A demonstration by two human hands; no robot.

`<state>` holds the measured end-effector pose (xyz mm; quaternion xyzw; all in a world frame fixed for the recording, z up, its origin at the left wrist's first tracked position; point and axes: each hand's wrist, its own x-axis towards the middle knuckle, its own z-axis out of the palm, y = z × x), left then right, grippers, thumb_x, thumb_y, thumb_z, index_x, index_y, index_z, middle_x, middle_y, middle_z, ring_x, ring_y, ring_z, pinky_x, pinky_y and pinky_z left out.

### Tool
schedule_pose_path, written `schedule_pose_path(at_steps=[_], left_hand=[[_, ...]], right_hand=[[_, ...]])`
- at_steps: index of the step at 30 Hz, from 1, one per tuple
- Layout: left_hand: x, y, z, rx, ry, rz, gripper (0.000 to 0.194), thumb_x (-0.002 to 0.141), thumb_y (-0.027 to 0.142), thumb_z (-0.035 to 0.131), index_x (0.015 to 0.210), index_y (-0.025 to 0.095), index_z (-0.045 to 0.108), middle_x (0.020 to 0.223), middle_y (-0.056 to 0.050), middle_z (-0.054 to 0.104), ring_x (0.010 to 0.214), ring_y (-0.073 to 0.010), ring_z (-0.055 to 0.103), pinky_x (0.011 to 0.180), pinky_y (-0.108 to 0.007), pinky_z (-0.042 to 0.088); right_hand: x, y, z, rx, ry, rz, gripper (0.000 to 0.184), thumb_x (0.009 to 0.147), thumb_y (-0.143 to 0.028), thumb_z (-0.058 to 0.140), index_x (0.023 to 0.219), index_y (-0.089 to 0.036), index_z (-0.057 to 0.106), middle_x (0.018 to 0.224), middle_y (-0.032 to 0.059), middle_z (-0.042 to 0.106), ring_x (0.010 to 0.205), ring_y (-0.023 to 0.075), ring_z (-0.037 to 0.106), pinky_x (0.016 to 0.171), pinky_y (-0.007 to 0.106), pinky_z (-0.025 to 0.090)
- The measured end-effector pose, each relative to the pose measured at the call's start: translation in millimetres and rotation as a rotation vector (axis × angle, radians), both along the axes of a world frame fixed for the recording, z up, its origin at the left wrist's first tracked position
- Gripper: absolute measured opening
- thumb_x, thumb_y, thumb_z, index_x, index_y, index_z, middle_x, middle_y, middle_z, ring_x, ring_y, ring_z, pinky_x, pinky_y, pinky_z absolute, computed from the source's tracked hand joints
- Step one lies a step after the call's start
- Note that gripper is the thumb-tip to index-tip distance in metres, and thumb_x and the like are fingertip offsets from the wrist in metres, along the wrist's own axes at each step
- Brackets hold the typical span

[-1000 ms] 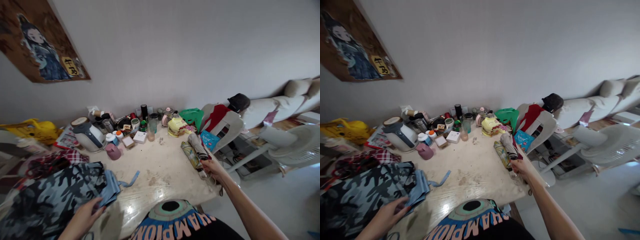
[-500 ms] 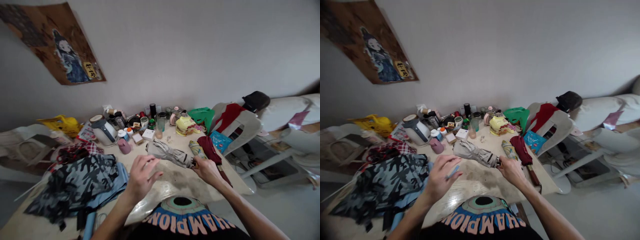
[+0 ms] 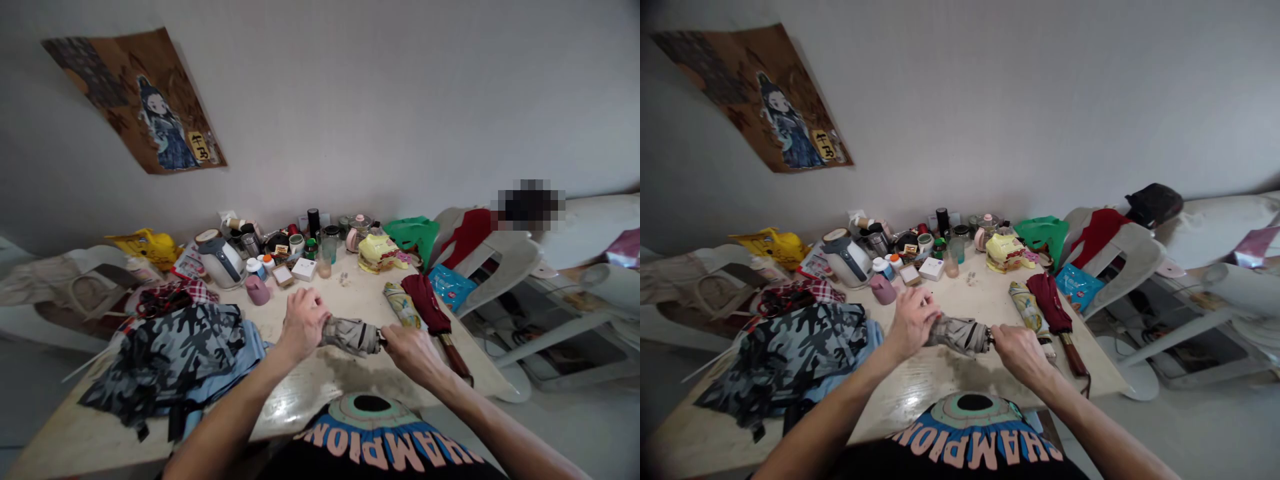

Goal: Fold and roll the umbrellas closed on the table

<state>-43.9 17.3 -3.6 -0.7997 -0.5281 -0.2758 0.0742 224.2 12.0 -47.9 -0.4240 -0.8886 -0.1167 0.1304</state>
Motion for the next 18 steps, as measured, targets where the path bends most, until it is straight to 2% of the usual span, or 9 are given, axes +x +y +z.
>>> schedule_pose_path(at_steps=[2, 4, 5, 7, 9, 11, 15, 17, 18], left_hand=[[-18.6, 26.2, 3.0, -0.163, -0.019, 0.06, 0.016, 0.083, 0.016, 0.052, 0.076, 0.015, 0.067, 0.09, -0.01, 0.057, 0.089, -0.023, 0.047, 0.079, -0.04, 0.036], [-42.1, 53.6, 1.9, -0.488, -0.066, 0.019, 0.013, 0.075, 0.019, 0.057, 0.067, 0.013, 0.066, 0.084, -0.009, 0.059, 0.083, -0.0219, 0.05, 0.078, -0.037, 0.038], [-53.9, 63.9, -0.6, -0.549, -0.082, 0.006, 0.013, 0.072, 0.02, 0.059, 0.063, 0.013, 0.064, 0.077, -0.008, 0.059, 0.077, -0.0201, 0.051, 0.074, -0.035, 0.041], [-74.5, 72.2, -9.4, -0.625, -0.118, -0.017, 0.014, 0.071, 0.024, 0.058, 0.063, 0.013, 0.064, 0.071, -0.006, 0.061, 0.069, -0.0174, 0.053, 0.068, -0.029, 0.043], [-89.7, 62.6, -22.7, -0.646, -0.161, -0.02, 0.021, 0.074, 0.029, 0.053, 0.075, 0.013, 0.066, 0.074, -0.006, 0.064, 0.066, -0.0156, 0.055, 0.062, -0.025, 0.045], [-100.8, 40.2, -39.6, -0.667, -0.206, -0.015, 0.031, 0.076, 0.034, 0.05, 0.09, 0.012, 0.067, 0.08, -0.007, 0.067, 0.067, -0.0153, 0.057, 0.061, -0.024, 0.046], [-118.9, -8.7, -74.5, -0.853, -0.375, -0.005, 0.039, 0.075, 0.046, 0.052, 0.089, 0.012, 0.067, 0.08, -0.006, 0.068, 0.074, -0.0182, 0.06, 0.066, -0.026, 0.048], [-126.4, -24.1, -86.3, -0.88, -0.432, 0.062, 0.042, 0.074, 0.051, 0.053, 0.09, 0.014, 0.067, 0.082, -0.006, 0.068, 0.079, -0.0204, 0.061, 0.07, -0.028, 0.049], [-129.3, -29.2, -90.0, -0.886, -0.453, 0.089, 0.043, 0.073, 0.052, 0.054, 0.09, 0.015, 0.068, 0.083, -0.006, 0.069, 0.08, -0.0213, 0.061, 0.071, -0.028, 0.049]], right_hand=[[0.7, -1.2, 6.0, 0.067, 0.01, 0.149, 0.02, 0.081, -0.004, 0.046, 0.071, -0.018, 0.056, 0.061, 0.002, 0.06, 0.055, 0.0135, 0.05, 0.056, 0.029, 0.023], [3.8, 5.9, 14.2, 0.096, 0.081, 0.175, 0.025, 0.084, -0.005, 0.042, 0.07, -0.019, 0.057, 0.062, 0.0027, 0.06, 0.057, 0.0137, 0.05, 0.06, 0.028, 0.027], [7.1, 13.0, 18.8, 0.082, 0.144, 0.106, 0.024, 0.085, -0.008, 0.042, 0.07, -0.019, 0.057, 0.062, 0.003, 0.06, 0.057, 0.0137, 0.051, 0.06, 0.027, 0.028], [19.0, 31.7, 29.5, 0.0, 0.29, -0.184, 0.017, 0.084, -0.018, 0.046, 0.072, -0.019, 0.058, 0.061, 0.0035, 0.061, 0.057, 0.0144, 0.053, 0.056, 0.025, 0.03], [41.1, 50.4, 43.1, -0.132, 0.351, -0.533, 0.016, 0.082, -0.032, 0.051, 0.079, -0.018, 0.06, 0.06, 0.0047, 0.062, 0.055, 0.0164, 0.055, 0.052, 0.025, 0.031], [74.5, 62.5, 60.5, -0.162, 0.244, -0.798, 0.026, 0.084, -0.039, 0.05, 0.088, -0.016, 0.061, 0.063, 0.0098, 0.064, 0.058, 0.0218, 0.059, 0.052, 0.027, 0.03], [158.7, 65.7, 96.8, -0.231, -0.039, -0.95, 0.027, 0.087, -0.035, 0.049, 0.103, -0.016, 0.06, 0.086, 0.0184, 0.069, 0.079, 0.0306, 0.066, 0.055, 0.03, 0.031], [195.1, 63.1, 107.0, -0.278, -0.108, -1.056, 0.024, 0.086, -0.028, 0.05, 0.101, -0.014, 0.062, 0.097, 0.0228, 0.068, 0.087, 0.0327, 0.066, 0.057, 0.031, 0.032], [210.0, 61.9, 108.7, -0.262, -0.124, -1.098, 0.026, 0.088, -0.027, 0.046, 0.103, -0.012, 0.063, 0.096, 0.0244, 0.067, 0.087, 0.0342, 0.067, 0.058, 0.033, 0.032]])
